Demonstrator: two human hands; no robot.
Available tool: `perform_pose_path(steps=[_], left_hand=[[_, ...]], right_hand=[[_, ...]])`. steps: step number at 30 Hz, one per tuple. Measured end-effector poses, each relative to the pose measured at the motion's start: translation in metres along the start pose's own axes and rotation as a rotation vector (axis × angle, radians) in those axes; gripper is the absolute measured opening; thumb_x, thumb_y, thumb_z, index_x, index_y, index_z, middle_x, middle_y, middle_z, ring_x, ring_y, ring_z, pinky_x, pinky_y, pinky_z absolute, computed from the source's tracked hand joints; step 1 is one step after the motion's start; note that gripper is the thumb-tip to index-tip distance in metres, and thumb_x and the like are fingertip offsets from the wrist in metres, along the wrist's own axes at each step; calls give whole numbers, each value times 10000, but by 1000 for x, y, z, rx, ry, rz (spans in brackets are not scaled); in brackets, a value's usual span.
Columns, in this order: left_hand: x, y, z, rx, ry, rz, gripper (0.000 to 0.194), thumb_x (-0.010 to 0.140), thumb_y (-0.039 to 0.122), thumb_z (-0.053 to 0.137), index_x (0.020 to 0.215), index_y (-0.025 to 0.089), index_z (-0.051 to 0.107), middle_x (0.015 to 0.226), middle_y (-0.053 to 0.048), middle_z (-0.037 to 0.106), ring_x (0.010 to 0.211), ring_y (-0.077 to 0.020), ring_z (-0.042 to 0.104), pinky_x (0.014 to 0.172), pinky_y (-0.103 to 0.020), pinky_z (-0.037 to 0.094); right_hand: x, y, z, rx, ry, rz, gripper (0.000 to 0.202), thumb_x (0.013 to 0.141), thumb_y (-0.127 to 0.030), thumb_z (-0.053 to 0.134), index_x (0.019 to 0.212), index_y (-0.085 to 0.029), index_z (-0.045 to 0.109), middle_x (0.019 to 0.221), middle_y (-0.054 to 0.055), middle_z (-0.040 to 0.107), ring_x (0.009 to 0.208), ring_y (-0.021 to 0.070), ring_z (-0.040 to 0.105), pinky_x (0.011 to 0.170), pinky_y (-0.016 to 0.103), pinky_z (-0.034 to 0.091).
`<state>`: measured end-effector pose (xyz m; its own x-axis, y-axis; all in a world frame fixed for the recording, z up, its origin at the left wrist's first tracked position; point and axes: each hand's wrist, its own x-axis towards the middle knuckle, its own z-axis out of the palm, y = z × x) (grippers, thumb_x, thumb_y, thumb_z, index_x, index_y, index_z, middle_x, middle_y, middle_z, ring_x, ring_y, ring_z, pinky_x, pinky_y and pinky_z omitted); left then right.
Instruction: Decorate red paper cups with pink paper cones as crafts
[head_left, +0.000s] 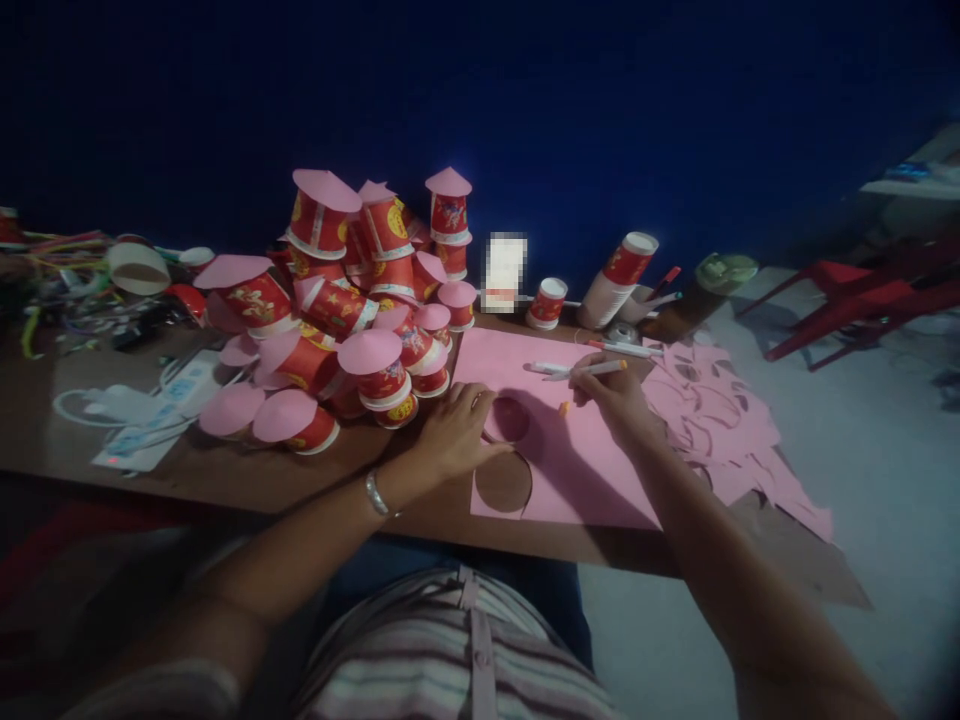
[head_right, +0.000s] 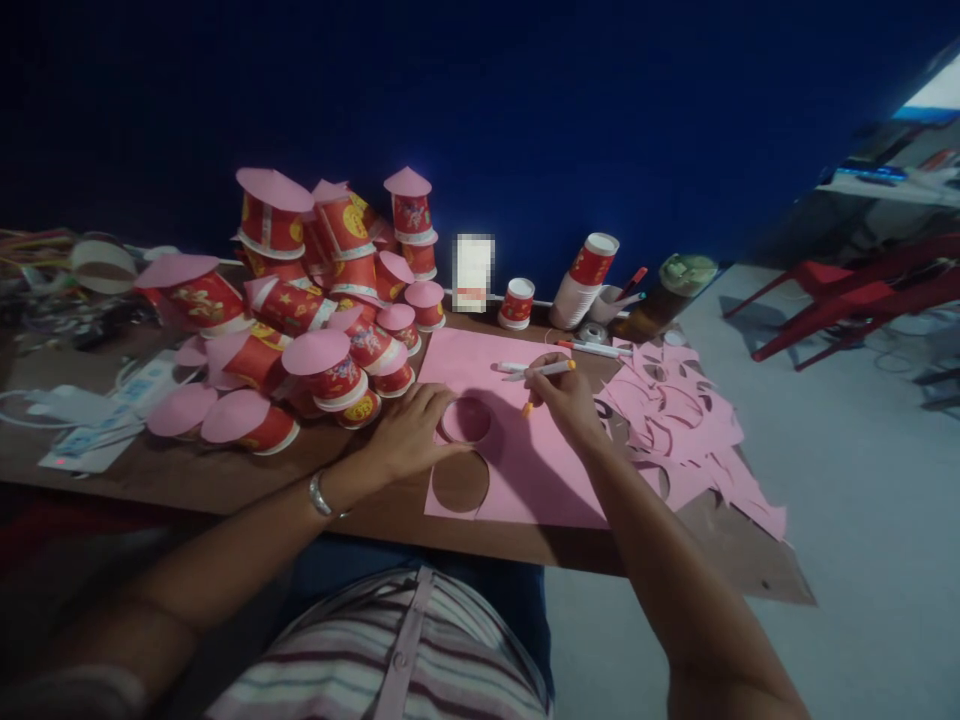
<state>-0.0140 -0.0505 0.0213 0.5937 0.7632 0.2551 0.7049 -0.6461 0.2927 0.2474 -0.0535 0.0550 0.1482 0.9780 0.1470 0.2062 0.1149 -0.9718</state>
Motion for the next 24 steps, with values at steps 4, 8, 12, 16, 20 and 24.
perform_pose_path(steps=[4,8,12,16,20,24], left_hand=[[5,0,6,12,-18,-22,711,795,636,730,1302,182,522,1295,-133,585,1240,-316,529,1063,-468,459],[8,1,6,21,-52,-41,687,797,638,725,1254,155,554,1266,-144,605,1220,-325,532,1069,-468,451],[9,0,7,4,-50,-44,671,803,645,715,1228,144,574,1236,-147,621,1191,-317,544,1061,-460,456],[10,0,9,-20,-29,-35,651,809,624,720,1235,154,574,1226,-142,628,1174,-309,553,1059,-473,459],[9,0,8,-96,9,-32,608,789,563,764,1216,181,561,1224,-131,629,1177,-311,566,1028,-488,488],[-5,-5,-8,-212,140,-54,611,776,445,807,1255,203,514,1274,-116,614,1218,-284,581,1049,-443,501]], right_hand=[[9,8,9,121,-38,76,318,748,-454,799,782,-177,647,648,2,644,529,113,553,497,242,470],[15,14,14,193,-60,138,396,731,-531,803,838,-180,654,689,18,683,528,117,572,484,240,467],[17,21,16,190,-76,133,420,744,-558,798,844,-175,656,693,19,683,543,120,583,495,243,476],[16,25,17,210,-70,143,413,759,-550,797,866,-176,661,704,18,694,534,110,572,498,239,476],[11,29,18,273,-1,97,401,797,-524,766,992,-187,670,746,11,711,556,111,592,527,244,493],[7,33,16,305,129,16,332,845,-474,722,1039,-212,658,807,7,722,604,116,620,565,249,507]])
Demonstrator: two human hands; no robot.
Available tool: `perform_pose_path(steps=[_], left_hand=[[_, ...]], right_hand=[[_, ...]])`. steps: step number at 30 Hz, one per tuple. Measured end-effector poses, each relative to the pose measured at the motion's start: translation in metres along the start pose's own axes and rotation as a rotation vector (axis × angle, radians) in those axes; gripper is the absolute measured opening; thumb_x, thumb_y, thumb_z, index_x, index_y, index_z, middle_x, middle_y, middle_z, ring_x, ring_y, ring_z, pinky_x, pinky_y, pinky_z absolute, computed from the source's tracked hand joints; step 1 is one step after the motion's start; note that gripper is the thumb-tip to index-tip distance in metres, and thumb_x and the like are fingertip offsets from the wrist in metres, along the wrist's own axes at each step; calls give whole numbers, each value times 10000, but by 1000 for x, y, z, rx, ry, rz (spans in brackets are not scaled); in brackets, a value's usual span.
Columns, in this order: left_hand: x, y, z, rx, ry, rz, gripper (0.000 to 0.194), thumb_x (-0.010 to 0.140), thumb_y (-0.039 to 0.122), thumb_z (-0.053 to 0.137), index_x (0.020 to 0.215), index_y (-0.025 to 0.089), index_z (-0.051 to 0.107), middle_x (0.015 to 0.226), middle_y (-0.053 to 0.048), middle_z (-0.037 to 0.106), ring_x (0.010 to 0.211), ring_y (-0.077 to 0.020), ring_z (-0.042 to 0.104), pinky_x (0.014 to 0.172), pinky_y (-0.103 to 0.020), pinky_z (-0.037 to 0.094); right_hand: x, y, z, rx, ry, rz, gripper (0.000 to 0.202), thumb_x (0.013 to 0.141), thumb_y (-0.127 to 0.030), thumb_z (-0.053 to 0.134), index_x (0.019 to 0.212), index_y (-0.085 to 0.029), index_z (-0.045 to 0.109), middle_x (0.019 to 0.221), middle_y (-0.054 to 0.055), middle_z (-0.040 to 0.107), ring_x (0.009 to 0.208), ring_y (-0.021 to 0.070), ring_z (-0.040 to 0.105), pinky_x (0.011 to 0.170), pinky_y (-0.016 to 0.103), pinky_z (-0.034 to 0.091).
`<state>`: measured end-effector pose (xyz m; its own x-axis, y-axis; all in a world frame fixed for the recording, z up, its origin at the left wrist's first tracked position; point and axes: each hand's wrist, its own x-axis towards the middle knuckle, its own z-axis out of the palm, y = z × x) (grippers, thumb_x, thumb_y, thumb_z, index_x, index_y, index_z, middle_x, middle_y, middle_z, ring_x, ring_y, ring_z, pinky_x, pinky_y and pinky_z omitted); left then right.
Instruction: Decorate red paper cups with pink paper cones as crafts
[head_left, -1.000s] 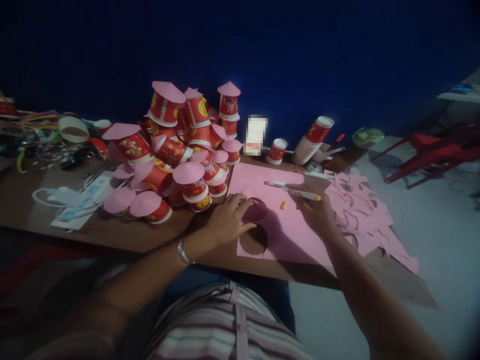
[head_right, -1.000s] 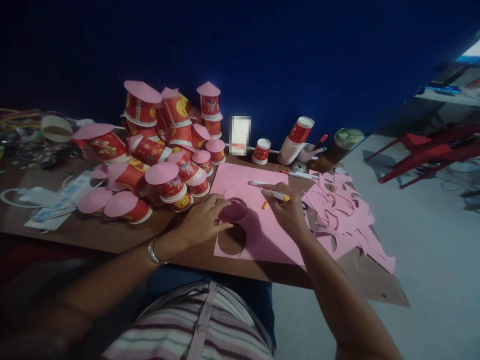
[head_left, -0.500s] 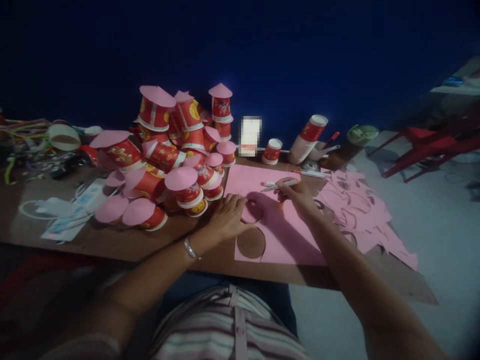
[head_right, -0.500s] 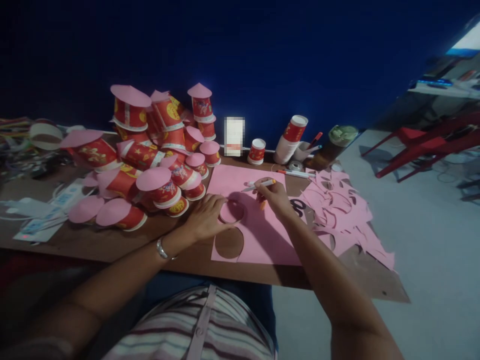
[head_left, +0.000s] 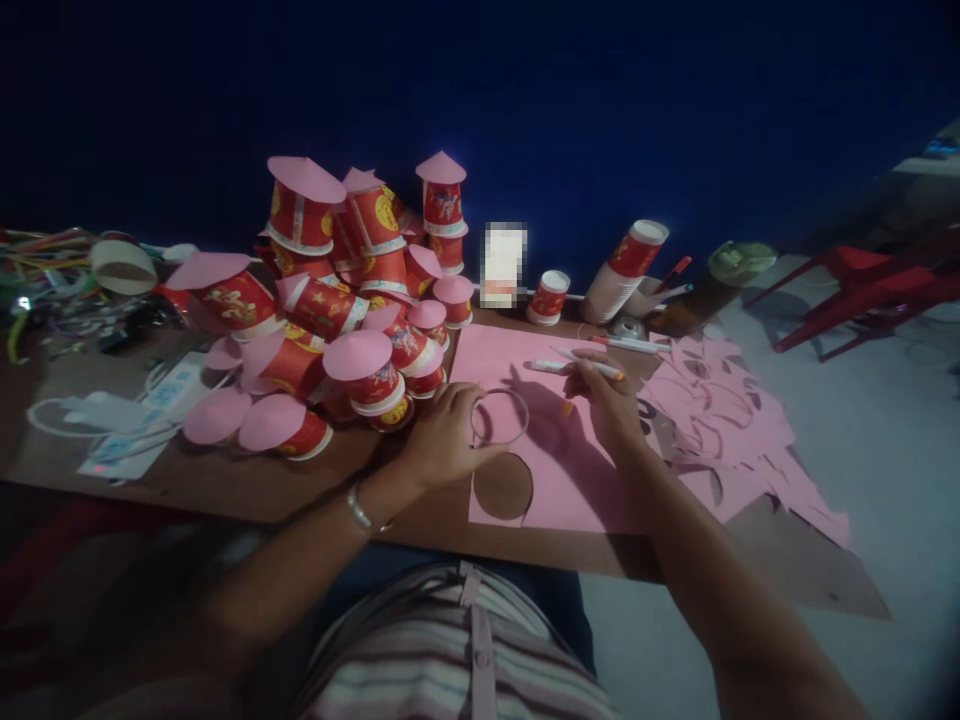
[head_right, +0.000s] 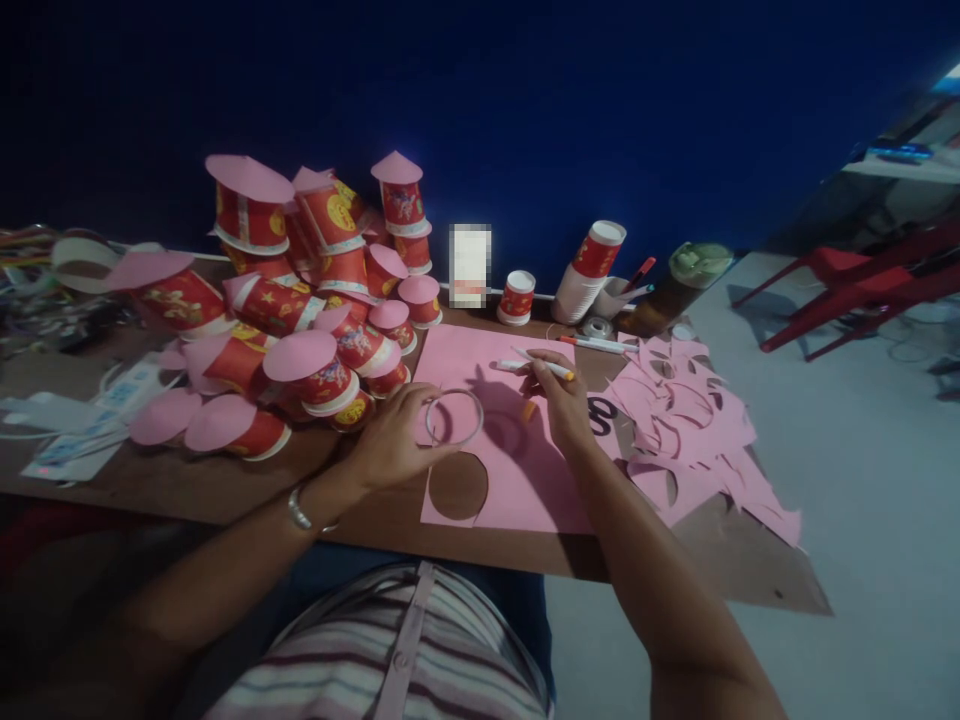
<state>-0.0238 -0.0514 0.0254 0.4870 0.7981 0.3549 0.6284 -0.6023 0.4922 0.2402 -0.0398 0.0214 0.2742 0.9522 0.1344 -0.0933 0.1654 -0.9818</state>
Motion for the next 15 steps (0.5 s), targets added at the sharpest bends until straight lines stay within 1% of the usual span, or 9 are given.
perform_pose_path(steps=[3,5,7,11,15], left_hand=[[-20,-6,-19,-50,84,-64,648,742,440,839,1256,218,513,1249,-96,637,1174,-270,617,996,-419,538],[-35,-11,-29,-46,117,-109,619,754,419,832,1251,223,519,1253,-95,637,1189,-276,612,991,-432,544],[-49,-13,-35,-49,110,-151,595,761,384,827,1247,226,523,1235,-89,641,1173,-268,621,996,-437,547],[-67,-10,-36,-67,62,-152,584,768,380,819,1249,230,523,1240,-93,641,1171,-262,623,1017,-445,541],[-67,-2,-29,-52,14,-87,608,755,362,834,1253,226,513,1276,-103,632,1216,-275,604,1051,-460,521]], right_hand=[[0,1,-5,-20,73,-34,321,859,-474,701,1053,-225,645,808,-1,714,609,121,620,576,258,515],[1,1,-8,-28,102,-51,323,866,-481,691,1061,-229,641,806,-6,706,605,120,616,583,261,518],[3,1,-11,-24,118,-61,320,870,-483,691,1062,-232,645,803,-11,700,606,117,615,590,259,519],[5,1,-12,29,127,-76,320,860,-476,716,1049,-222,665,790,-11,698,595,106,610,586,247,515],[3,3,-11,26,136,-78,343,841,-480,734,1054,-217,681,780,-9,699,579,105,603,573,248,513]])
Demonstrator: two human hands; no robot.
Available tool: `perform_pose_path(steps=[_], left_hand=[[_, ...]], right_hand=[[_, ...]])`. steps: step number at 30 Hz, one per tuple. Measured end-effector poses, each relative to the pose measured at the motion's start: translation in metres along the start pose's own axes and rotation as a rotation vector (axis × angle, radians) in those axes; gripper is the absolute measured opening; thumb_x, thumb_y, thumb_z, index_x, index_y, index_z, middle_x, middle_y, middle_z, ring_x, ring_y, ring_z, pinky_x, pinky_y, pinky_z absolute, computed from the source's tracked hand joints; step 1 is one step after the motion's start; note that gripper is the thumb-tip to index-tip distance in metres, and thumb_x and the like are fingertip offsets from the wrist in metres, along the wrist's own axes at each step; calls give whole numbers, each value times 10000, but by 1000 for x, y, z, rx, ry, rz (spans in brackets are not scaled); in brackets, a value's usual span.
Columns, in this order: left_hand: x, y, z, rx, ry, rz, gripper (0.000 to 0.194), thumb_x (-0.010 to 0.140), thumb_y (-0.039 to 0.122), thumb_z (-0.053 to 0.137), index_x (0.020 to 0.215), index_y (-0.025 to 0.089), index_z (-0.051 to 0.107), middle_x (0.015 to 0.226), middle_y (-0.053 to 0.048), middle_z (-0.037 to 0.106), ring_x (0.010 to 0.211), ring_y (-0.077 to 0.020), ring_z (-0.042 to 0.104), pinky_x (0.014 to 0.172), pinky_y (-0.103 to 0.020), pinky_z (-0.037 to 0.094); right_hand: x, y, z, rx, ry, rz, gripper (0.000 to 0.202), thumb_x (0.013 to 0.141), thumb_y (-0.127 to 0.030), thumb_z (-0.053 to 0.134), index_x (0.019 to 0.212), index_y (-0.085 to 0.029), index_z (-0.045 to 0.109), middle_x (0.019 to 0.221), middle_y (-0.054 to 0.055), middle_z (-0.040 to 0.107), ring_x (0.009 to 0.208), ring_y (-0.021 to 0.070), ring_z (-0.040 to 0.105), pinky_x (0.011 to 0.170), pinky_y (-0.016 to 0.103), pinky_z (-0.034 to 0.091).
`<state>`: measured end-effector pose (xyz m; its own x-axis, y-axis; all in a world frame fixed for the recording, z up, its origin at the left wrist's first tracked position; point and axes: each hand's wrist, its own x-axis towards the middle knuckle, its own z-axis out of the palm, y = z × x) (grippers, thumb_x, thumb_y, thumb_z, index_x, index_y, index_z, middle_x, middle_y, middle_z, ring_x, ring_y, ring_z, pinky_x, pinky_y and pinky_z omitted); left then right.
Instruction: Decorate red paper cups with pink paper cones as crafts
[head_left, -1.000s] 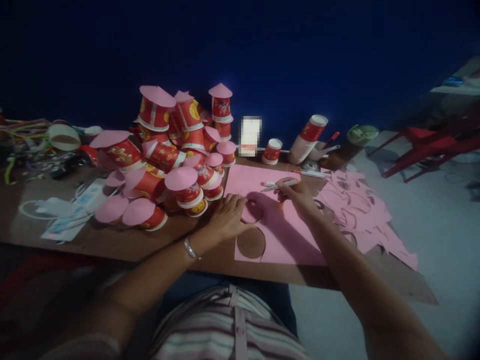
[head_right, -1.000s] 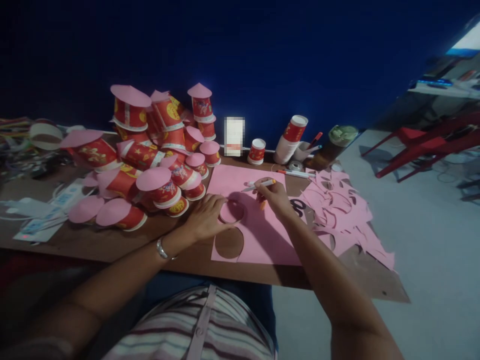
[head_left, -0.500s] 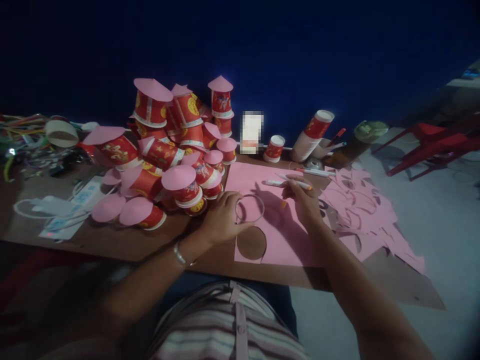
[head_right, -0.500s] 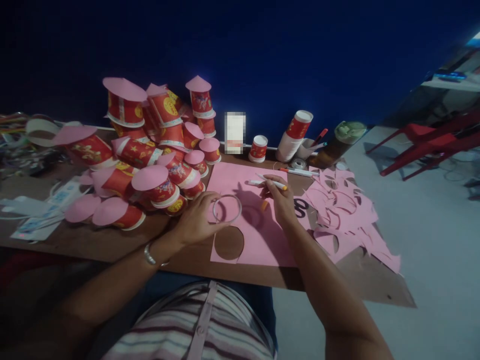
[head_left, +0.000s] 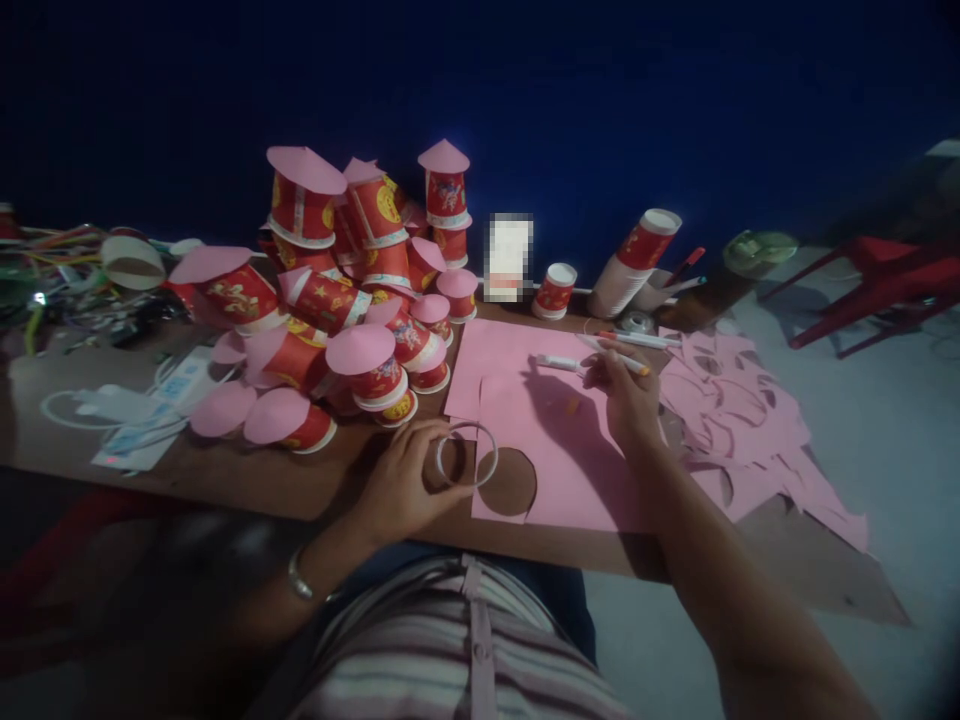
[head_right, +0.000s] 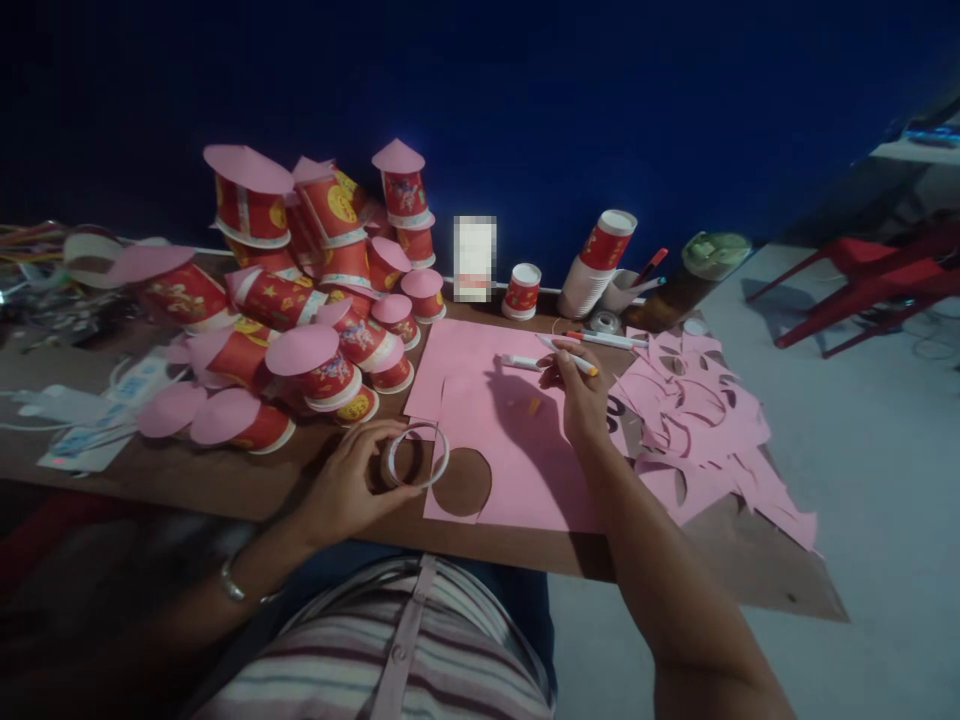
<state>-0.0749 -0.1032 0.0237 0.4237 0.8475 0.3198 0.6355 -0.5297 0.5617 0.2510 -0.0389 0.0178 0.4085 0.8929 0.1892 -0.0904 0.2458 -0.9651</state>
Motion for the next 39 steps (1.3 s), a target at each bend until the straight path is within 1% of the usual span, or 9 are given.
perform_pose_path(steps=[7,12,17,22,28,32,34,37,39], left_hand=[[38,18,16,99,-60,138,705,752,392,840,1329,214,475,1287,-122,621,1214,-303,603,1049,-476,517],[67,24,29,182,-36,147,654,784,476,802,1275,175,493,1259,-150,615,1203,-326,600,1029,-487,523],[80,26,33,159,-13,119,650,753,410,835,1243,181,474,1251,-136,606,1189,-308,615,1002,-456,548],[83,25,34,96,33,165,658,764,405,821,1269,201,451,1276,-126,590,1240,-298,593,1042,-462,534],[82,30,40,97,43,310,710,813,430,785,1370,196,411,1328,-153,559,1290,-310,565,1090,-485,513],[83,31,39,68,59,328,813,833,434,771,1474,210,325,1473,-177,480,1388,-320,490,1154,-520,464],[82,24,39,67,52,317,755,862,426,740,1464,200,345,1482,-181,473,1394,-319,487,1160,-521,458],[79,10,41,50,-11,252,564,902,337,679,1386,188,430,1405,-162,525,1302,-294,569,1074,-483,531],[76,1,42,36,-50,194,470,911,274,645,1339,197,467,1361,-134,551,1164,-243,644,963,-429,587]], right_hand=[[-3,-1,1,-35,-8,-56,359,865,-541,679,995,-210,731,703,-17,638,594,117,580,579,262,510],[-10,-8,4,14,-180,-2,321,837,-536,683,795,-219,680,582,-23,571,521,138,543,504,280,473],[-19,-8,11,19,-295,-26,325,870,-527,674,961,-216,681,750,5,666,583,146,596,527,289,504],[-23,-15,15,-319,-218,-227,323,948,-472,621,1154,-226,660,967,48,723,716,152,649,685,314,551],[-36,-22,14,-780,-413,-535,171,955,-319,595,1062,-226,692,1028,84,747,924,238,710,792,357,564],[-25,-26,-7,-1089,-295,-597,282,958,-164,494,1155,-217,689,1061,99,735,867,229,692,740,322,526],[-9,-28,-23,-1263,-215,-566,327,933,-115,471,1158,-197,694,1081,120,728,900,248,681,743,325,500],[21,-29,-49,-1475,-11,-397,310,963,-183,459,1166,-144,691,1073,168,716,922,289,669,740,350,470],[38,-27,-63,-1581,16,-284,343,956,-160,443,1208,-146,675,1115,173,702,944,285,667,745,344,453]])
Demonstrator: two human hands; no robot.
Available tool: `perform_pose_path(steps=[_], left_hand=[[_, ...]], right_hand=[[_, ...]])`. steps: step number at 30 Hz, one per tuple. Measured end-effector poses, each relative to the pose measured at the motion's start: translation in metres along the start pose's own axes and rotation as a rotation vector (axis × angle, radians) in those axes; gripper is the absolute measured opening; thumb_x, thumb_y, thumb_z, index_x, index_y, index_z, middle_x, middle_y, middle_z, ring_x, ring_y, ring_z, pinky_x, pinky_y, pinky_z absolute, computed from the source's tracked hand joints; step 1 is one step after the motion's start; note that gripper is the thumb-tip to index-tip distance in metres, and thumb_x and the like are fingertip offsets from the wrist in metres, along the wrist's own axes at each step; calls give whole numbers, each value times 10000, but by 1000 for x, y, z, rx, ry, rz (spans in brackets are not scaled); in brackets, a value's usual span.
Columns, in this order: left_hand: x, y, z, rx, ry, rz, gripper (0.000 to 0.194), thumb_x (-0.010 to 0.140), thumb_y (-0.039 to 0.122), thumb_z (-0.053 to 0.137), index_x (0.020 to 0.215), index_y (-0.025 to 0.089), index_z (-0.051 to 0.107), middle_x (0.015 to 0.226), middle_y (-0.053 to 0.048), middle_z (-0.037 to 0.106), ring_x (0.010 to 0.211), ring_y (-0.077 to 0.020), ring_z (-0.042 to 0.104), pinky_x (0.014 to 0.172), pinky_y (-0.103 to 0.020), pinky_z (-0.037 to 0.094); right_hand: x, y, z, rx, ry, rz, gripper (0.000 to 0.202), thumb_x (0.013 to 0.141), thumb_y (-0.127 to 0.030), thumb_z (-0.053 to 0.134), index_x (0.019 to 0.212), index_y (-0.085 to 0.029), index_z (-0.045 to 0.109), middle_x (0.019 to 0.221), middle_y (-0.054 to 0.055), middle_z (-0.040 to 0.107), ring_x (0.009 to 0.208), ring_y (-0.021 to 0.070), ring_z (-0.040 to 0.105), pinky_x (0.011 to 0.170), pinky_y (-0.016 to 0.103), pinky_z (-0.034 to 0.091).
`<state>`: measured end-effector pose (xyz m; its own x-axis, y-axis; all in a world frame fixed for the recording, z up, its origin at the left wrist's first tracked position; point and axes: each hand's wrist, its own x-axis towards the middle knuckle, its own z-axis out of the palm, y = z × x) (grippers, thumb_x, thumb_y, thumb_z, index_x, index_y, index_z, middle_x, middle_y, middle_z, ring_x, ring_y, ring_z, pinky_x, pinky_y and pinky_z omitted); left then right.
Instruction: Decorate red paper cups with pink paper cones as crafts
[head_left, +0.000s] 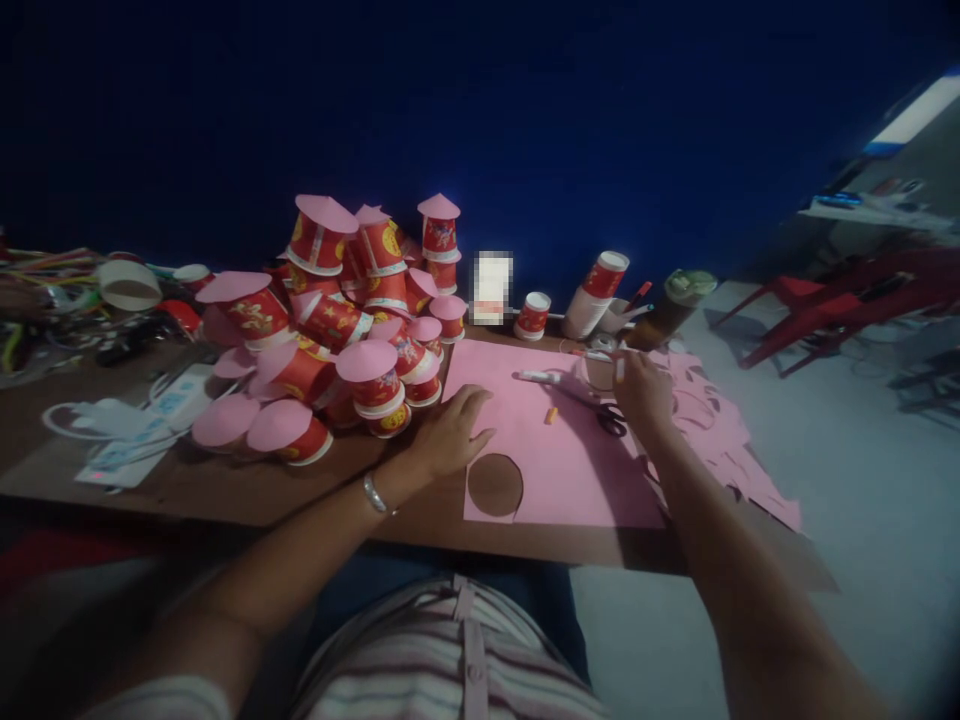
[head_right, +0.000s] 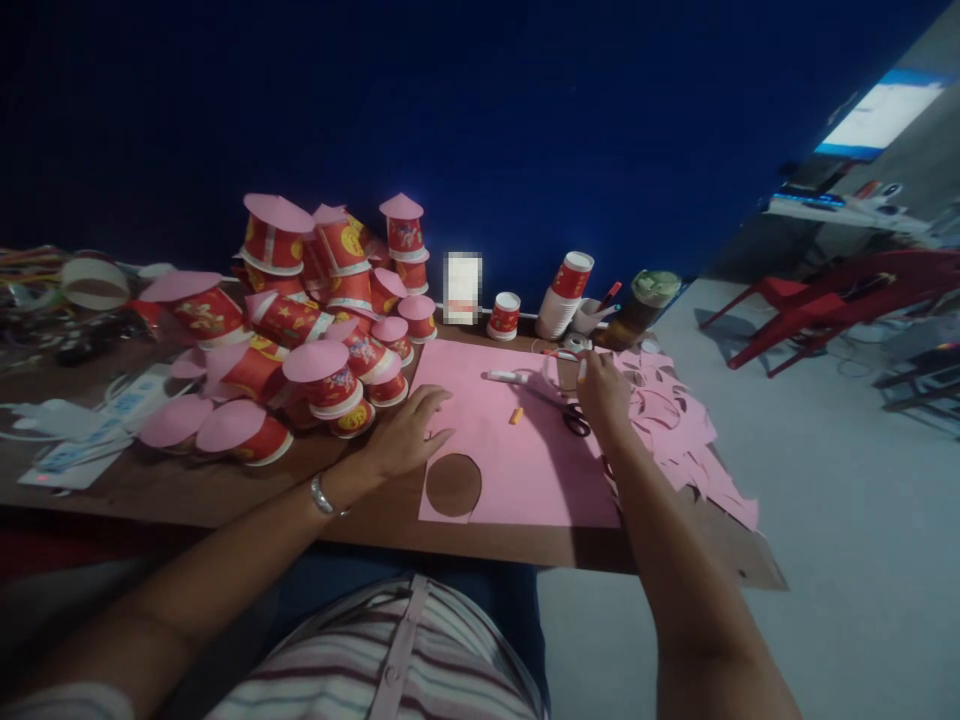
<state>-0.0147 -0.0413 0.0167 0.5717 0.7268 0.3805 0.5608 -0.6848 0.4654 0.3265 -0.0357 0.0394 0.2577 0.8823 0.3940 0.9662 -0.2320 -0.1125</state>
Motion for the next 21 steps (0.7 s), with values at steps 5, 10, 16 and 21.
perform_pose_path(steps=[5,10,16,21], left_hand=[[-6,-6,1,30,-48,-101,243,909,231,614,1146,208,564,1140,-63,634,939,-182,681,839,-346,582],[-8,-10,2,79,-115,-196,200,903,264,634,1085,208,573,1094,-57,647,981,-204,674,915,-369,556],[-12,-10,7,205,-181,-232,433,909,387,658,1274,199,519,1249,-104,586,1154,-255,625,963,-376,525],[-9,-7,7,289,-223,-245,524,923,399,647,1359,161,482,1272,-135,590,1160,-279,625,941,-386,517]], right_hand=[[12,22,15,-112,-99,73,374,941,-174,472,1280,-130,623,1119,193,690,947,300,663,741,363,439],[9,27,24,-148,-130,60,329,981,-226,443,1199,-111,661,1099,212,693,932,311,660,772,390,437],[-13,21,19,-167,3,-136,363,980,-296,471,1261,-136,636,1139,186,681,1005,311,621,795,377,475],[-33,15,11,-114,-42,-285,396,912,-198,508,1296,-173,604,1246,152,655,1069,284,618,766,333,503]])
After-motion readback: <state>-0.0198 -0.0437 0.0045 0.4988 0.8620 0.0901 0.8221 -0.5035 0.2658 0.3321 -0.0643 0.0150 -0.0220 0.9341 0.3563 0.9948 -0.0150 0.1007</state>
